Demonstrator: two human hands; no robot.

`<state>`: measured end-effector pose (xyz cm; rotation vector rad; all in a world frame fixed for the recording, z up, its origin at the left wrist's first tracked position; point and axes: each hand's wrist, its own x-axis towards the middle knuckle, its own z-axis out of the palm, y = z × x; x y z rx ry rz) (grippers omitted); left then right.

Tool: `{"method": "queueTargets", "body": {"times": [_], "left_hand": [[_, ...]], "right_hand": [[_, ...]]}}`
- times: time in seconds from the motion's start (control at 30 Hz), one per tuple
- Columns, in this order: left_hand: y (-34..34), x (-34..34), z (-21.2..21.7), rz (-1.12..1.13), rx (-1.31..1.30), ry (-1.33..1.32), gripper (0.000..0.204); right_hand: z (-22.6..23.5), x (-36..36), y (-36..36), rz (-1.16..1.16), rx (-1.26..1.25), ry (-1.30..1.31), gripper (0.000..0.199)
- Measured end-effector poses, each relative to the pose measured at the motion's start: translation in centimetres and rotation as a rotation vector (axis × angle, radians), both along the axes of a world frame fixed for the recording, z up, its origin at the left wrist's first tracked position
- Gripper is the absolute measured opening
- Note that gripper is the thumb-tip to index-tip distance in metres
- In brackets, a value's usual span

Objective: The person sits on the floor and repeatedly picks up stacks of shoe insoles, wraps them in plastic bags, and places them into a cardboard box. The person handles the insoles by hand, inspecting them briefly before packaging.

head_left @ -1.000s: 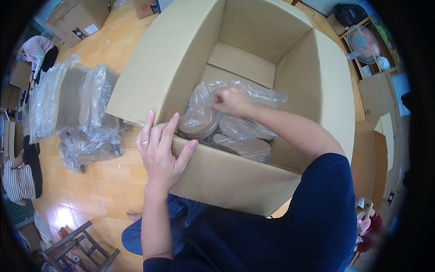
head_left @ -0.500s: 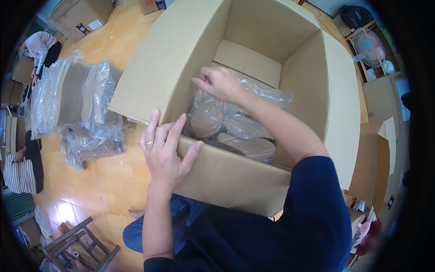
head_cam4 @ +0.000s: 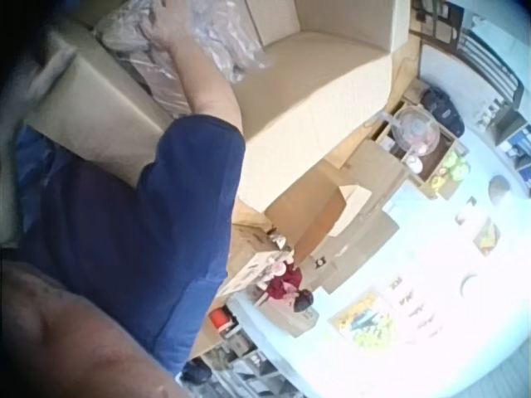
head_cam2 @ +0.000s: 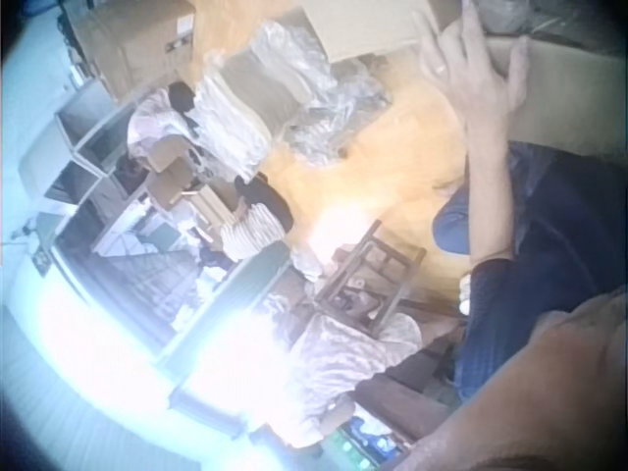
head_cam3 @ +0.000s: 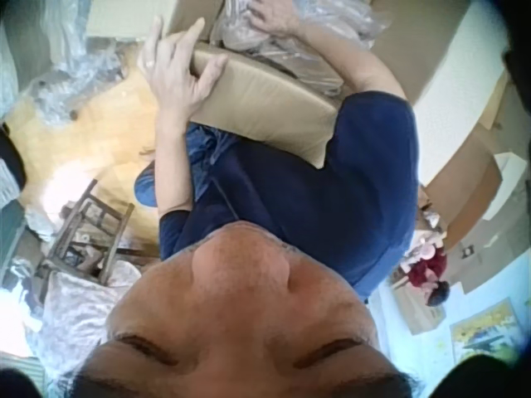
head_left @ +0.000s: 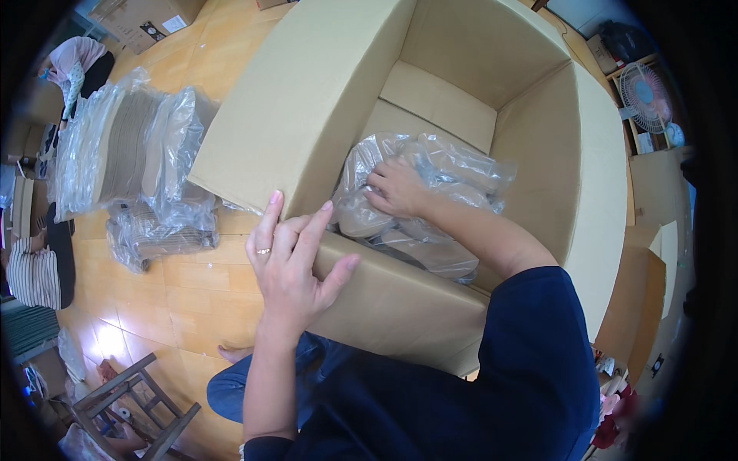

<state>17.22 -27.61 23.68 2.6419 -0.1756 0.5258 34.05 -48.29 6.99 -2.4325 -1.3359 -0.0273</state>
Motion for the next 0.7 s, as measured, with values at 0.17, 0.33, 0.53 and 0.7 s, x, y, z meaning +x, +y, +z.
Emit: {"method": "queueTargets", "body": {"times": [0.17, 0.33, 0.53, 0.7], "left_hand": [[-0.2, 0.1, -0.1, 0.017, -0.017, -0.007, 0.057], [-0.1, 0.4, -0.4, 0.013, 0.018, -0.069, 0.057], [0.0, 0.3, -0.4, 0.008, 0.039, -0.067, 0.056], [0.0, 0.3, -0.2, 0.016, 0.006, -0.022, 0.056]], "right_hand": [[-0.5, -0.3, -1.5, -0.075, 0.038, -0.067, 0.027], [1.2, 3.1, 0.2, -0.350, 0.181, 0.014, 0.033], [1.5, 12.4, -0.2, -0.658, -0.214, 1.109, 0.052], [-3.3, 14.9, 3.0, -0.473, -0.350, 1.261, 0.061]]}}
